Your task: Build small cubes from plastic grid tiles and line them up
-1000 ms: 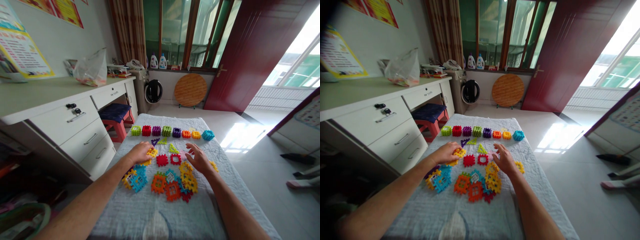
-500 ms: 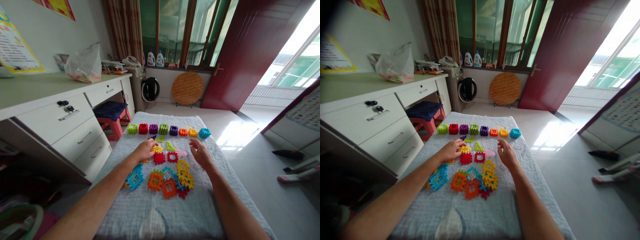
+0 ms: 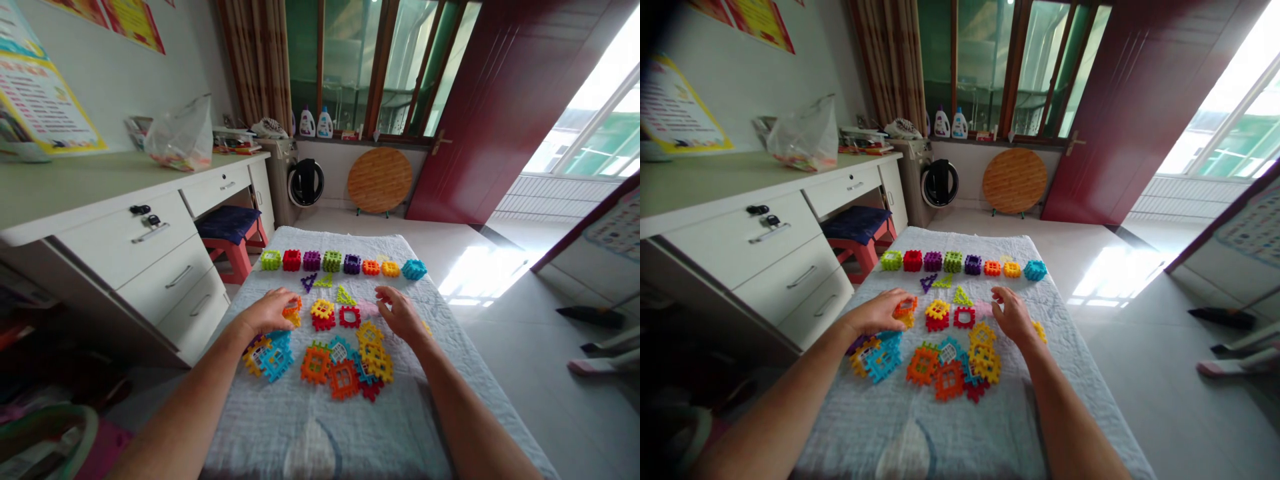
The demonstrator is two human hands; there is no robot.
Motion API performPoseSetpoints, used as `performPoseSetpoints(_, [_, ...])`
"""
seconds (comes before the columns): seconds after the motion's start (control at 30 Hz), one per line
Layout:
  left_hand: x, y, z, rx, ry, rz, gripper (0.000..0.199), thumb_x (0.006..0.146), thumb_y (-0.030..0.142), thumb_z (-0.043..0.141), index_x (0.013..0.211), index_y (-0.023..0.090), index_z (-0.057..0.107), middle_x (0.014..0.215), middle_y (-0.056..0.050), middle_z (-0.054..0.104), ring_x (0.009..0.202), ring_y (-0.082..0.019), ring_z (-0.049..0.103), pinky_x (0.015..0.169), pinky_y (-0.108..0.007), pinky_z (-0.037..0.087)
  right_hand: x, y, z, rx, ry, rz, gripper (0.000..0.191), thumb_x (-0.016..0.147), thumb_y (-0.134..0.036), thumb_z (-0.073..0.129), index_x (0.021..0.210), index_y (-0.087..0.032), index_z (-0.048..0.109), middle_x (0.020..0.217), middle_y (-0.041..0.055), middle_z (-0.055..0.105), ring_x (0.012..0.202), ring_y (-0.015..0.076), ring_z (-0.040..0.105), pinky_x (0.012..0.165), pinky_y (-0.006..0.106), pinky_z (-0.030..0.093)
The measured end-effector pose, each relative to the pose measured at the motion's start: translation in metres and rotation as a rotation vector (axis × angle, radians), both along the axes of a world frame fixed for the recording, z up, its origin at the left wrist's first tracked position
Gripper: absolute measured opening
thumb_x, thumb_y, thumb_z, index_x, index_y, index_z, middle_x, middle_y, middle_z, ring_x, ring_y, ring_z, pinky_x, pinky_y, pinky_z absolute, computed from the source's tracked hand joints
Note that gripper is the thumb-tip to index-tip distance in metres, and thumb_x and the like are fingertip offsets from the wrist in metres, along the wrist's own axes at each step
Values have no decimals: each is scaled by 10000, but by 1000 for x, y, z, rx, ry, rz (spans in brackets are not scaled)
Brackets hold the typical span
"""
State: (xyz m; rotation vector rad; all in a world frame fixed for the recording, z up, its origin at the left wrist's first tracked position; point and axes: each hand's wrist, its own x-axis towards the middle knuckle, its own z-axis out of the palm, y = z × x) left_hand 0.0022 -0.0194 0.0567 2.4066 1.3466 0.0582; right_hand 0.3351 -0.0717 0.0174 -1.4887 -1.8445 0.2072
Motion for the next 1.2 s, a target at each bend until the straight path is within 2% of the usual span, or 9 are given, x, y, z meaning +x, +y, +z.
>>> performPoseSetpoints(0.1, [2,-1,-3,44,3,50,652,582,288,695,1211,180,563,1200,-91,571,1126,-271,528,985,-329,393,-1,0,-1,-14,-6,6,270,772,-175,480,1016,-167,597,901,67,669,755,166,611,740,321,496])
performPoseSetpoints(0.23, [5,0,-4,112,-52,69,313,688,210,598,993,185,659,1010,-63,650,960,-223,607,871,-290,440,0,-1,-1,-24,-4,9,272,770,-172,481,1015,-177,598,914,64,672,756,164,614,742,318,496])
performPoseSetpoints(0.3, [3,1,-5,133,-85,89,232,733,187,553,931,180,673,969,-62,662,908,-203,621,830,-274,448,-1,-1,-1,-29,-4,9,278,765,-167,479,1016,-175,599,915,65,673,748,161,613,737,315,496])
performPoseSetpoints(0.53, [-9,7,-19,292,-78,183,172,777,170,505,860,195,654,950,-55,652,907,-191,605,845,-283,443,-2,-1,0,-51,-2,4,293,757,-164,475,1019,-155,605,895,70,675,734,161,611,726,314,496])
performPoseSetpoints(0.7, [-8,0,-15,392,-51,218,202,754,187,551,946,193,614,1002,-66,610,961,-210,572,875,-303,428,-1,-1,0,-44,-13,9,282,767,-163,480,1021,-169,601,888,60,675,730,155,609,721,305,493])
performPoseSetpoints(0.8, [-2,-7,-9,323,-55,203,144,795,261,540,913,204,597,962,-50,609,887,-192,590,802,-283,438,-1,-2,1,-49,-12,4,280,764,-156,481,1016,-172,601,886,58,674,725,154,609,714,303,492])
performPoseSetpoints(0.9, [5,-13,-6,206,0,127,160,762,326,586,863,202,599,901,-46,620,833,-195,600,733,-274,435,-2,-2,2,-50,-15,6,281,755,-146,477,1006,-171,602,884,56,671,715,151,606,707,298,490])
performPoseSetpoints(1.03, [11,-16,-5,175,61,107,287,659,375,676,888,215,609,919,-51,626,914,-232,591,766,-291,434,-4,-3,4,-45,1,9,287,749,-140,477,1004,-183,603,883,48,672,702,145,600,693,291,489])
performPoseSetpoints(1.2, [15,-14,-2,160,109,75,336,598,377,713,877,218,612,910,-52,618,927,-248,582,790,-305,436,-5,-4,5,-57,3,0,282,756,-148,485,1011,-177,602,890,54,673,694,145,600,691,292,489])
